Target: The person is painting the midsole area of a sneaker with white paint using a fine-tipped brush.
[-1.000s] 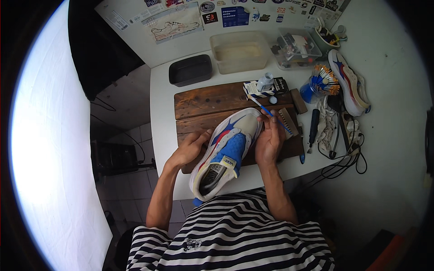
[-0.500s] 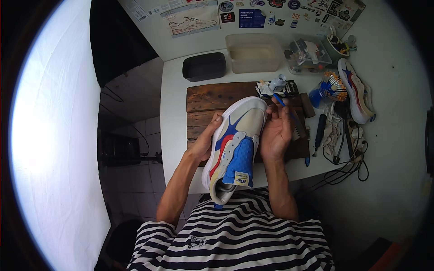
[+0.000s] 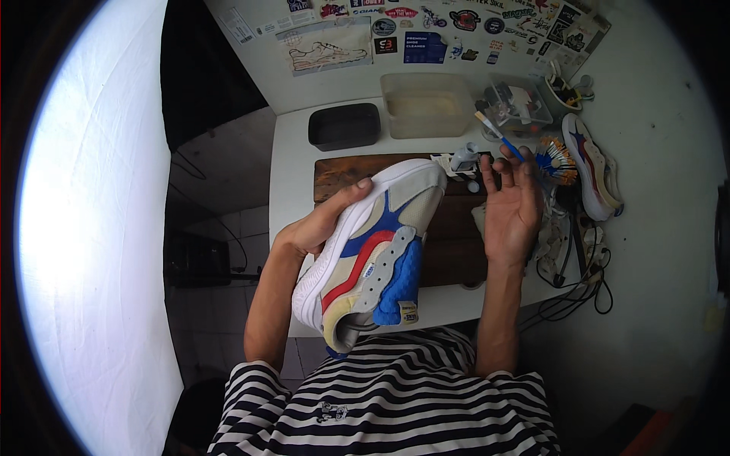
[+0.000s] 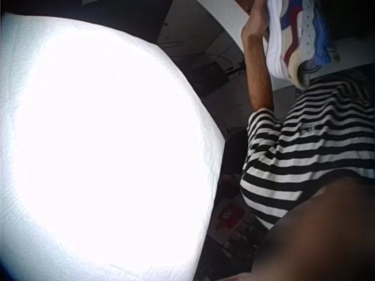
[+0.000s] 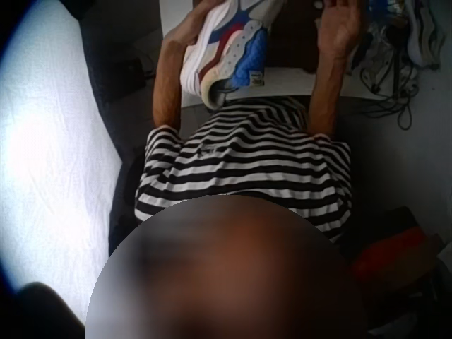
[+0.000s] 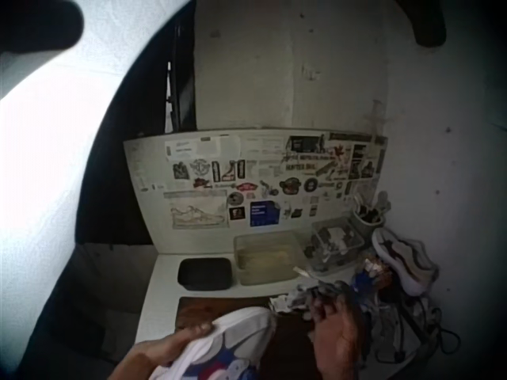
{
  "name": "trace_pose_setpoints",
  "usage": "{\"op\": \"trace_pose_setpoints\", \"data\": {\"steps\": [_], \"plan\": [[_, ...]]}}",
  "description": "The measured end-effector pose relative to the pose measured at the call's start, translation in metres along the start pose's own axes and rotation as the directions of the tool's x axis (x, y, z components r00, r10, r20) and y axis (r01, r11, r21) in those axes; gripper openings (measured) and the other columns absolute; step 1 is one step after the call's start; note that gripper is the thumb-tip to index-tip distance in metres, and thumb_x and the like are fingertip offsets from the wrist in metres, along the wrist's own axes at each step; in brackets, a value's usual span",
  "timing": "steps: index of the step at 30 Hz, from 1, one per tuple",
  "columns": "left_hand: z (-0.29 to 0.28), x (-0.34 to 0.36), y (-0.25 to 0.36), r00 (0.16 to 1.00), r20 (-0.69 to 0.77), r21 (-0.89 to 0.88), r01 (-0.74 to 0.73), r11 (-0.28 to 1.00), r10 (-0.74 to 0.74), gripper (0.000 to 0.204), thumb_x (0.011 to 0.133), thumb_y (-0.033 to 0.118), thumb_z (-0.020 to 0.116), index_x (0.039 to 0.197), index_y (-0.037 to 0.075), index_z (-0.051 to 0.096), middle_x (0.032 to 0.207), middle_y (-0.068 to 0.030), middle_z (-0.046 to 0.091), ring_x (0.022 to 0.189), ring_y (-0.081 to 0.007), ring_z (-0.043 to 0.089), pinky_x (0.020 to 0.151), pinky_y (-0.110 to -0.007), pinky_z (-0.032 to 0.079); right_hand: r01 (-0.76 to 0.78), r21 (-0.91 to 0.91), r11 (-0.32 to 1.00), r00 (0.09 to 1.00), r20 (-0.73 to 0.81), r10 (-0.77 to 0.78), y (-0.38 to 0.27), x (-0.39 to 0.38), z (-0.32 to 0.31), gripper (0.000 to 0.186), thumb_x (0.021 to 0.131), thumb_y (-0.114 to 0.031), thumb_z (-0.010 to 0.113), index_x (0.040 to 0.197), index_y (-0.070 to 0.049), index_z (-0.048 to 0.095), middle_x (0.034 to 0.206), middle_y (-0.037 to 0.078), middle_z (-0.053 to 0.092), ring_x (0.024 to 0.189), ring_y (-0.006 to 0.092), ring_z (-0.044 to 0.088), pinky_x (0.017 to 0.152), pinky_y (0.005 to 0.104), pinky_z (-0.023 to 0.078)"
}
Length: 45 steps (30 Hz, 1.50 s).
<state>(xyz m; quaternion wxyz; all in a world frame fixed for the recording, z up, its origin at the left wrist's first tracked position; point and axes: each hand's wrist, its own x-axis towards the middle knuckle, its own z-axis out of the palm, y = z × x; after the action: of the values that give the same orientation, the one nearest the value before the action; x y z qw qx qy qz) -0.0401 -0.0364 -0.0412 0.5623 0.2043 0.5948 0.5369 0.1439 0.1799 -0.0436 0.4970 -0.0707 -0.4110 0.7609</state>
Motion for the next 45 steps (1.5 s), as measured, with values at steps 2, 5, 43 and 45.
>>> {"op": "trace_pose_setpoints", "data": {"steps": [2, 5, 43, 45], "plan": [[-0.006, 0.003, 0.000, 0.998, -0.018, 0.117, 0.062, 0.991, -0.060, 0.092, 0.093, 0.075, 0.051, 0.129, -0.008, 0.063, 0.104, -0.0253, 0.075, 0.083, -0.0262, 0.078, 0.069, -0.031, 0.065, 0.069, -0.183, 0.981, 0.997, 0.042, -0.062, -0.024, 0.010, -0.012, 0.029, 0.106, -0.021, 0.059, 0.128, -0.002, 0.064, 0.118, 0.011, 0.071, 0.101, 0.0161, 0.064, 0.099, 0.0405, 0.050], [-0.006, 0.012, -0.024, 0.989, -0.034, 0.186, 0.145, 0.972, -0.141, 0.095, 0.092, 0.077, 0.049, 0.134, -0.007, 0.061, 0.110, -0.0260, 0.073, 0.088, -0.0259, 0.077, 0.072, -0.031, 0.064, 0.187, -0.539, 0.821, 0.982, 0.135, -0.135, -0.049, 0.025, -0.013, 0.024, 0.105, -0.017, 0.062, 0.121, 0.001, 0.067, 0.106, 0.011, 0.073, 0.092, 0.0155, 0.066, 0.089, 0.0361, 0.053], [-0.026, 0.052, -0.078, 0.985, 0.088, -0.270, 0.170, 0.948, -0.151, 0.078, 0.096, 0.067, 0.054, 0.133, -0.002, 0.061, 0.108, -0.0189, 0.074, 0.085, -0.0208, 0.076, 0.073, -0.029, 0.063, 0.404, -0.907, 0.119, 0.905, 0.415, 0.092, -0.022, 0.097, -0.018, 0.017, 0.101, -0.013, 0.066, 0.100, 0.004, 0.065, 0.084, 0.018, 0.074, 0.077, 0.0284, 0.073, 0.071, 0.0403, 0.052], [-0.026, 0.052, -0.077, 0.987, 0.078, -0.252, 0.153, 0.956, -0.137, 0.080, 0.095, 0.068, 0.054, 0.133, -0.002, 0.061, 0.108, -0.0196, 0.074, 0.085, -0.0215, 0.076, 0.071, -0.029, 0.064, 0.405, -0.905, 0.127, 0.906, 0.416, 0.078, -0.023, 0.095, -0.015, 0.016, 0.101, -0.012, 0.066, 0.100, 0.003, 0.066, 0.084, 0.018, 0.074, 0.076, 0.0277, 0.073, 0.071, 0.0397, 0.053]]}}
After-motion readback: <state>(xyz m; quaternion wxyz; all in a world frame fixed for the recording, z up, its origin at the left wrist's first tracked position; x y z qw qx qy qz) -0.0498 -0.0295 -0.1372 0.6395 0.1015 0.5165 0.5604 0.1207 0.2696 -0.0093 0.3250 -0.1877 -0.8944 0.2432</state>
